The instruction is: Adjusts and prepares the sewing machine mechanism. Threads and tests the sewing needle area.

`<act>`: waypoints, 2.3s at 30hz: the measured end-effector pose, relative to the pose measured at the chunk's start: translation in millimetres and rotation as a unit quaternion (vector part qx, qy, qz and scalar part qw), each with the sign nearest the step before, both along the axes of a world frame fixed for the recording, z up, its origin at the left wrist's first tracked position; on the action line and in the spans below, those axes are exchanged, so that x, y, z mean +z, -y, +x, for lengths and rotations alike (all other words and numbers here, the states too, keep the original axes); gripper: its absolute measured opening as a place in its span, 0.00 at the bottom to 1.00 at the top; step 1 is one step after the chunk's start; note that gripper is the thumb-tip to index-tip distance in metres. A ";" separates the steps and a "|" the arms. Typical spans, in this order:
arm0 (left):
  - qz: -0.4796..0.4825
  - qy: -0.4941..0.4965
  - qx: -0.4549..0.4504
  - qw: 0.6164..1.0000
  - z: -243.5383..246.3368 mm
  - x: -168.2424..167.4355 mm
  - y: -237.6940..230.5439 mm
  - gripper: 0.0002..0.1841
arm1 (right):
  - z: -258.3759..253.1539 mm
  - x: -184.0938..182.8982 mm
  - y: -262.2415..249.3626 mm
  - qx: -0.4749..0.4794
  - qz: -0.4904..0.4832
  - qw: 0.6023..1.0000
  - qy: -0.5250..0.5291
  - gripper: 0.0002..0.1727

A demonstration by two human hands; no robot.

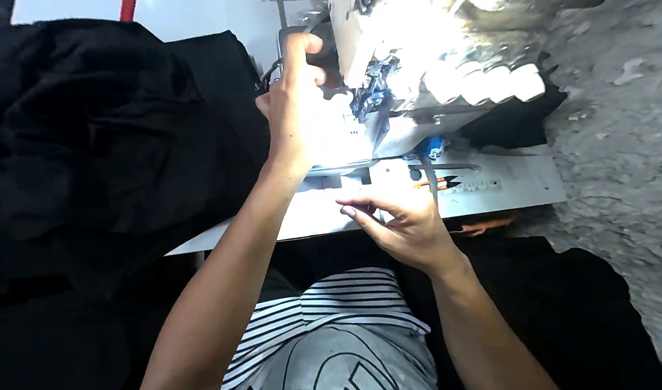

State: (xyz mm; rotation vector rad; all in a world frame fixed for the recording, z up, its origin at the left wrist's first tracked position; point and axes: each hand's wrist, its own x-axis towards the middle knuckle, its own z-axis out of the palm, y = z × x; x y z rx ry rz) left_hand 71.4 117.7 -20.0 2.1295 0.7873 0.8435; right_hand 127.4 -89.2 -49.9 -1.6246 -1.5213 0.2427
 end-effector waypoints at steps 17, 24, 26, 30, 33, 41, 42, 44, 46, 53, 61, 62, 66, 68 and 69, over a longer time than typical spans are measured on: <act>0.048 -0.094 -0.025 0.994 -28.1 9.8 2.6 0.29 | -37.5 41.7 -57.5 -0.193 -0.103 0.961 0.167 0.13; 0.051 -0.088 -0.045 0.994 -35.9 7.9 -5.3 0.27 | -42.2 29.0 -50.1 -0.195 -0.052 0.969 0.142 0.11; 0.048 -0.087 -0.051 0.994 -36.9 8.3 -4.5 0.26 | -37.7 27.0 -47.9 -0.195 -0.048 0.970 0.134 0.10; 0.051 -0.092 -0.064 0.992 -44.2 8.6 -5.9 0.23 | -28.0 25.3 -36.6 -0.123 -0.030 0.985 0.114 0.08; 0.070 -0.093 -0.074 0.990 -62.2 11.6 -5.2 0.20 | -17.9 14.4 1.2 -0.021 -0.063 0.995 0.068 0.09; 0.084 0.027 -0.281 0.956 -29.2 -22.0 118.0 0.09 | 68.1 -10.3 118.9 -0.307 -0.196 0.932 0.005 0.09; 0.088 0.002 -0.305 0.948 -6.1 -36.4 126.9 0.11 | 76.5 -4.6 117.6 -0.336 -0.192 0.922 0.020 0.08; 0.093 -0.079 -0.308 0.943 40.2 -53.4 141.6 0.11 | 87.2 3.5 112.1 -0.355 -0.208 0.910 0.038 0.07; 0.110 -0.172 -0.294 0.934 75.9 -56.4 151.3 0.09 | 88.1 -2.6 102.7 -0.338 -0.217 0.915 0.046 0.08; 0.208 -0.245 -0.250 0.913 97.8 -56.6 162.9 0.11 | 84.2 -97.7 96.3 -0.420 -0.054 0.903 0.078 0.12; 0.262 -0.251 -0.241 0.900 104.5 -72.8 164.6 0.11 | 88.4 -91.2 96.0 -0.392 -0.071 0.914 0.072 0.14; 0.273 -0.236 -0.229 0.904 110.6 -84.8 167.6 0.12 | 89.4 -90.2 96.4 -0.385 -0.076 0.917 0.069 0.14; 0.253 -0.225 -0.223 0.914 90.0 -75.9 165.9 0.13 | 89.7 -84.6 94.5 -0.378 -0.099 0.917 0.080 0.13; 0.192 -0.300 -0.260 0.897 64.8 -39.7 158.3 0.14 | 89.0 -80.6 91.1 -0.377 -0.112 0.916 0.085 0.12; 0.175 -0.329 -0.275 0.886 59.9 -30.0 156.0 0.13 | 89.1 -78.8 89.8 -0.377 -0.118 0.915 0.083 0.13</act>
